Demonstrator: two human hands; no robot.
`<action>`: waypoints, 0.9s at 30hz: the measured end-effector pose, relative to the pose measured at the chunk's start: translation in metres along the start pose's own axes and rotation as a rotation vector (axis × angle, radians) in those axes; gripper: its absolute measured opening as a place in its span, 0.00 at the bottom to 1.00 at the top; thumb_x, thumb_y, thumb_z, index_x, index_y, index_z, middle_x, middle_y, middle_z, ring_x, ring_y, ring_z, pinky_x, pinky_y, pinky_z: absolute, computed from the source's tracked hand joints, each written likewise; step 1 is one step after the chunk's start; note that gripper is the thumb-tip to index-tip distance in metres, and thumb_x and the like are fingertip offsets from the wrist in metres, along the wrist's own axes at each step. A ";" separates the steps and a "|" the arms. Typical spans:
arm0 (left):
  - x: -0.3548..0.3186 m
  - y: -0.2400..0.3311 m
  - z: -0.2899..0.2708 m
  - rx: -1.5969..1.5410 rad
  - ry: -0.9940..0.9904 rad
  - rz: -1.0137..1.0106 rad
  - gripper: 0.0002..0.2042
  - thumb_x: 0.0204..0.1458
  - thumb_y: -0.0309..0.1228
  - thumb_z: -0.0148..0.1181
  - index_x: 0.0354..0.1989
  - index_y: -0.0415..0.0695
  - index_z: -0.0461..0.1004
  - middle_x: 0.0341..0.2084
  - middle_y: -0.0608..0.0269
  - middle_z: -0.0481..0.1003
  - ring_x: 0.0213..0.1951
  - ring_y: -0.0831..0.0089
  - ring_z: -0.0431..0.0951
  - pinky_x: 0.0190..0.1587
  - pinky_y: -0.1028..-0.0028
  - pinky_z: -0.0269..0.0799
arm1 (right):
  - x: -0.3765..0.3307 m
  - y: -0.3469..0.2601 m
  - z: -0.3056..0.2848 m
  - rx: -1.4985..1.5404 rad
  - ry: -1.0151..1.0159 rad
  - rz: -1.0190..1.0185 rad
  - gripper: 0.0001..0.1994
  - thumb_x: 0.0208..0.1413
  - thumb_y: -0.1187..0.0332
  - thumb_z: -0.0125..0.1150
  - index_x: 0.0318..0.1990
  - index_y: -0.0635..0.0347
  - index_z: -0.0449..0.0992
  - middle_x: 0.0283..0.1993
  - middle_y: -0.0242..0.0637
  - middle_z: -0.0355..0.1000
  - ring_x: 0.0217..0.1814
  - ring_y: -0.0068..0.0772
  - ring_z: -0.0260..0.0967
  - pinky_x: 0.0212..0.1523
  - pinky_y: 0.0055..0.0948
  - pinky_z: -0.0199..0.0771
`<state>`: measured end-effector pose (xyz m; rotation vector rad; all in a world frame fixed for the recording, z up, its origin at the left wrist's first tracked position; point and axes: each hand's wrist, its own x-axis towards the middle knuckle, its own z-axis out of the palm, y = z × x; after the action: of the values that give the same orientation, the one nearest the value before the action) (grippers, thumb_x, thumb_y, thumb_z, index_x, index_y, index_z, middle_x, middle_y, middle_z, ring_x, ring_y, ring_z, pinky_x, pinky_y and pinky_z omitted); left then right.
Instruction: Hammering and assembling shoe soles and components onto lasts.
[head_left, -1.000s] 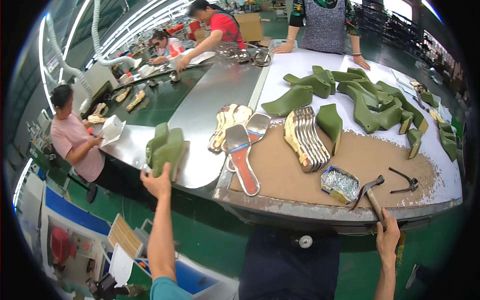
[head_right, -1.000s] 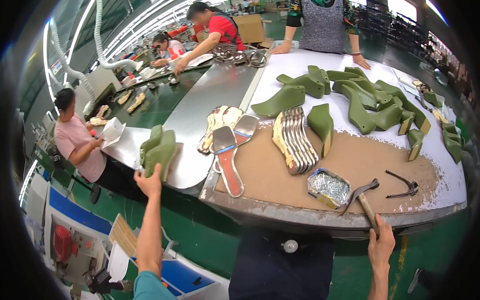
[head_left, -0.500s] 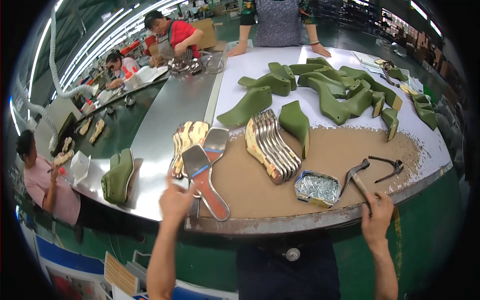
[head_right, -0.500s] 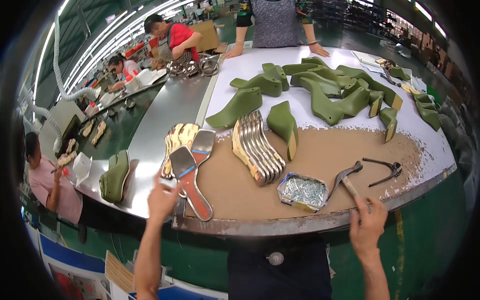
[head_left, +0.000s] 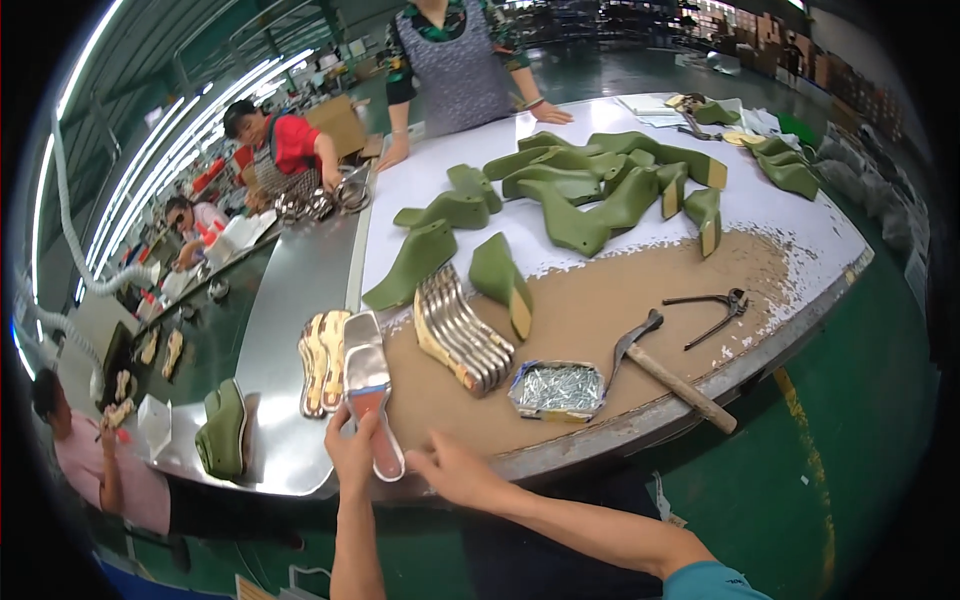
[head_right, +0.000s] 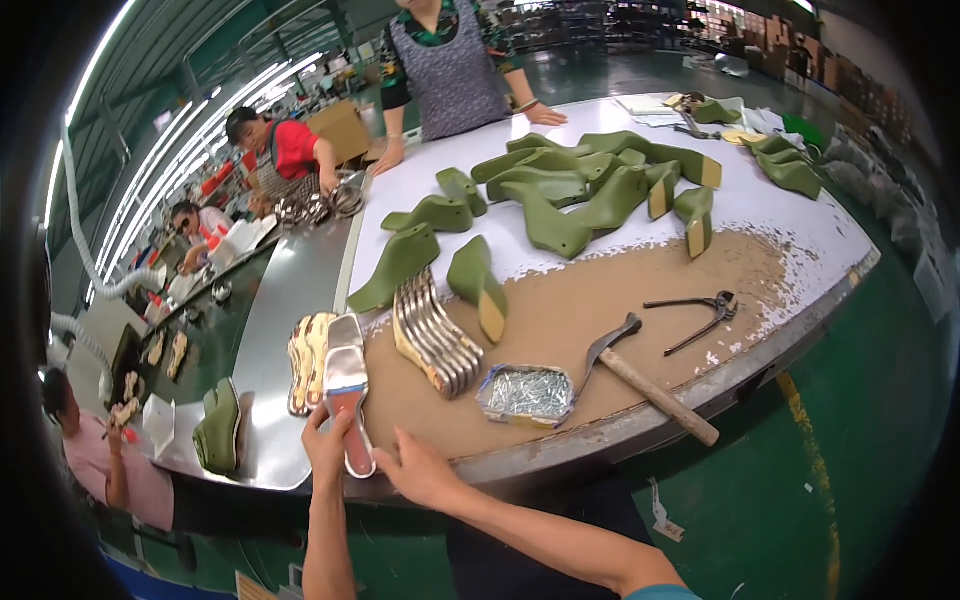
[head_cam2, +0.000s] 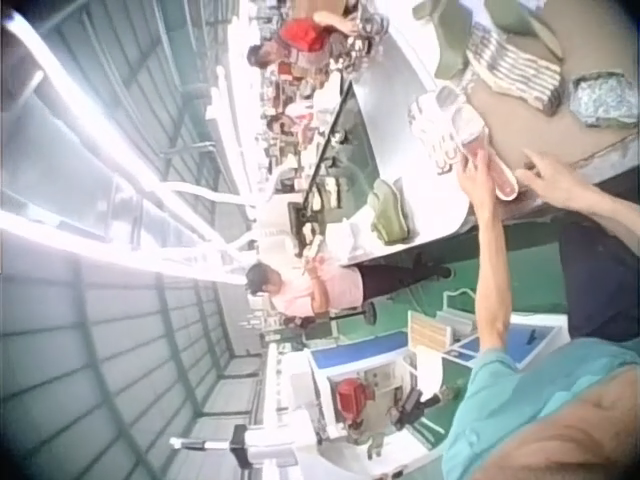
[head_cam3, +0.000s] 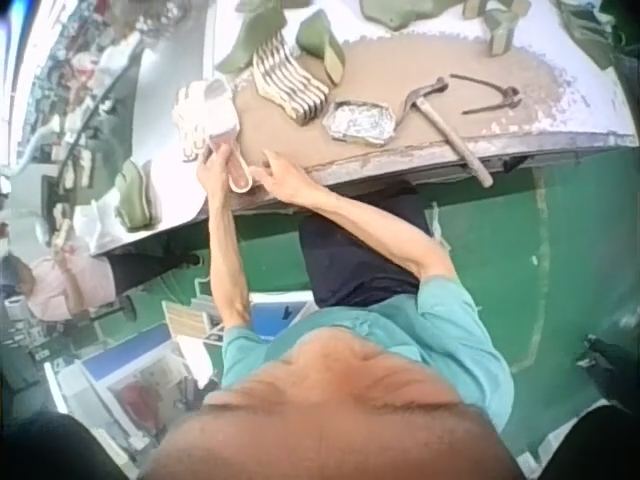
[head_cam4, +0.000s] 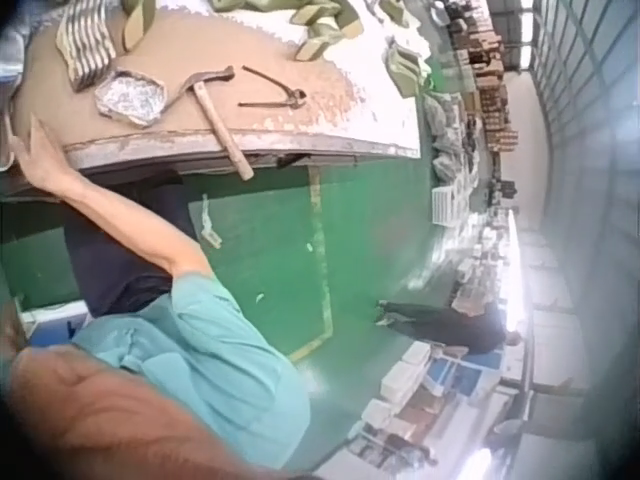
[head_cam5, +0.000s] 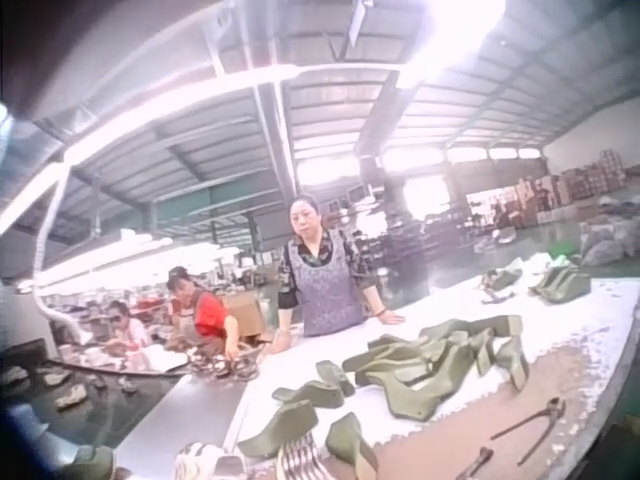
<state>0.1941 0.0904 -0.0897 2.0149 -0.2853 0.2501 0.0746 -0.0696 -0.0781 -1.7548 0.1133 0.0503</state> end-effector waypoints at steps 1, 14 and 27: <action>-0.007 0.021 0.005 -0.187 0.101 -0.066 0.22 0.50 0.29 0.64 0.52 0.29 0.70 0.40 0.54 0.76 0.41 0.71 0.76 0.46 0.73 0.71 | 0.002 0.001 0.002 0.007 0.026 -0.001 0.31 0.61 0.57 0.55 0.62 0.74 0.58 0.42 0.55 0.74 0.48 0.45 0.73 0.47 0.37 0.71; 0.055 0.149 0.205 0.547 -0.405 0.274 0.30 0.50 0.45 0.62 0.55 0.33 0.67 0.40 0.40 0.77 0.43 0.49 0.78 0.48 0.60 0.73 | -0.130 -0.015 -0.158 0.803 0.540 -0.135 0.13 0.61 0.66 0.46 0.31 0.66 0.71 0.26 0.41 0.72 0.25 0.32 0.73 0.25 0.29 0.75; 0.006 0.180 0.059 -0.658 -0.605 -0.213 0.16 0.55 0.32 0.59 0.46 0.33 0.72 0.34 0.56 0.77 0.31 0.70 0.79 0.30 0.72 0.78 | -0.117 -0.058 -0.238 -0.808 0.727 -0.568 0.35 0.46 0.66 0.69 0.64 0.52 0.64 0.43 0.45 0.64 0.44 0.43 0.65 0.46 0.34 0.67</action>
<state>0.1474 -0.0409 0.0383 1.4007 -0.4553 -0.5393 -0.0425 -0.2869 0.0345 -2.4656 0.1242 -1.0935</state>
